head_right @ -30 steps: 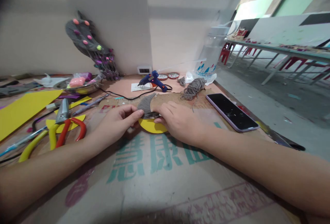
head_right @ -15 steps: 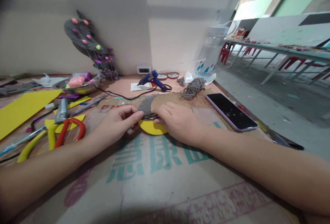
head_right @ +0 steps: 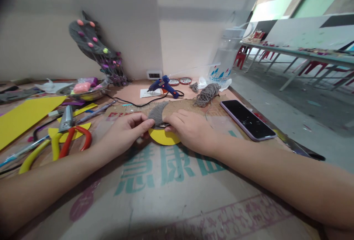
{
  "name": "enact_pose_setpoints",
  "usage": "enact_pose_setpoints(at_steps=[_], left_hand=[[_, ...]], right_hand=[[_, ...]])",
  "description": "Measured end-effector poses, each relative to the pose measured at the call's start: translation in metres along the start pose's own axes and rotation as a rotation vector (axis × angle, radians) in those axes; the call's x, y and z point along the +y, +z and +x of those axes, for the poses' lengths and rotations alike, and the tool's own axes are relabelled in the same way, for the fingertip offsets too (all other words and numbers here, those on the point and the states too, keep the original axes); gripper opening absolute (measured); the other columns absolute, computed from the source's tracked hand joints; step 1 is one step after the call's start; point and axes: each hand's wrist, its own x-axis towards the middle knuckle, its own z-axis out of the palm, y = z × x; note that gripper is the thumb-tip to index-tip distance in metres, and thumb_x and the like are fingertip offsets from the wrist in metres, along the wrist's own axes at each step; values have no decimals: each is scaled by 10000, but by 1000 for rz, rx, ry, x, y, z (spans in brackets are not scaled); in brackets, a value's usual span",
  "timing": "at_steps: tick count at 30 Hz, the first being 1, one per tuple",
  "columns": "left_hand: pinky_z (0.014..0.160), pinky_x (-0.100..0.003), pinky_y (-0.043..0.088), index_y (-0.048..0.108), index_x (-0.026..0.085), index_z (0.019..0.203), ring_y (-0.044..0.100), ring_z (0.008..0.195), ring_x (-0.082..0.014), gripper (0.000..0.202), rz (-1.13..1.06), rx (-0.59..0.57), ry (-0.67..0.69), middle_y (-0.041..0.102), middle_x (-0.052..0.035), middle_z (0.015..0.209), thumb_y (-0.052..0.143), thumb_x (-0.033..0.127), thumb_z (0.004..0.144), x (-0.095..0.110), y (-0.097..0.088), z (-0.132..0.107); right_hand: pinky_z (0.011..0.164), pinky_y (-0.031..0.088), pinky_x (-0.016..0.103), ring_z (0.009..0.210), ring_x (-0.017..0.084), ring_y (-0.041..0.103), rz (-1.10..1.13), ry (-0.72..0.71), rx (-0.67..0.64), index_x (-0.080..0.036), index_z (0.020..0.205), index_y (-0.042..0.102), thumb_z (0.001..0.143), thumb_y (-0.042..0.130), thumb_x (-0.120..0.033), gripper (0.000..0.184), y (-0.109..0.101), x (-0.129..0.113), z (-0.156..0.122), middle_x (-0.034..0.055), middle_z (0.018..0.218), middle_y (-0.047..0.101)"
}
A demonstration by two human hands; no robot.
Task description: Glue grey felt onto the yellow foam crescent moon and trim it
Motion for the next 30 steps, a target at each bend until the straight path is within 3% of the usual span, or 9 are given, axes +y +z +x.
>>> enact_pose_setpoints(at_steps=[6, 9, 19, 26, 30], left_hand=[[458, -197, 339, 568, 179, 764, 455, 479, -87, 306, -9, 37, 33, 543, 42, 585, 545, 461, 879, -1, -1, 1], [452, -191, 335, 582, 179, 794, 459, 488, -88, 285, -36, 49, 42, 544, 42, 593, 536, 444, 890, -2, -1, 2], [426, -182, 303, 584, 175, 862, 424, 456, -67, 269, -111, 11, 46, 546, 48, 612, 501, 423, 925, -3, -1, 3], [428, -188, 303, 598, 178, 820, 441, 453, -71, 291, -94, 25, 51, 565, 44, 605, 500, 432, 924, -2, 0, 2], [419, -184, 309, 591, 184, 831, 454, 451, -75, 281, -103, 26, 22, 579, 42, 602, 514, 441, 913, -1, 1, 1]], right_hand=[[728, 482, 328, 841, 217, 629, 135, 56, 156, -120, 1052, 608, 983, 404, -326, 298, 6, 6, -6, 115, 929, 689], [738, 484, 317, 865, 211, 633, 205, 90, 201, -114, 1105, 584, 973, 419, -304, 284, 8, 9, -7, 119, 977, 686], [628, 459, 265, 736, 174, 631, 461, 339, 177, -150, 974, 614, 933, 495, -363, 247, 11, 10, -2, 61, 859, 688], [752, 493, 312, 882, 202, 653, 382, 190, 185, -144, 1097, 601, 955, 443, -327, 280, 10, 9, -6, 102, 1011, 698], [746, 489, 324, 877, 216, 644, 275, 128, 200, -130, 1122, 591, 970, 432, -348, 310, 11, 10, -7, 117, 1012, 693]])
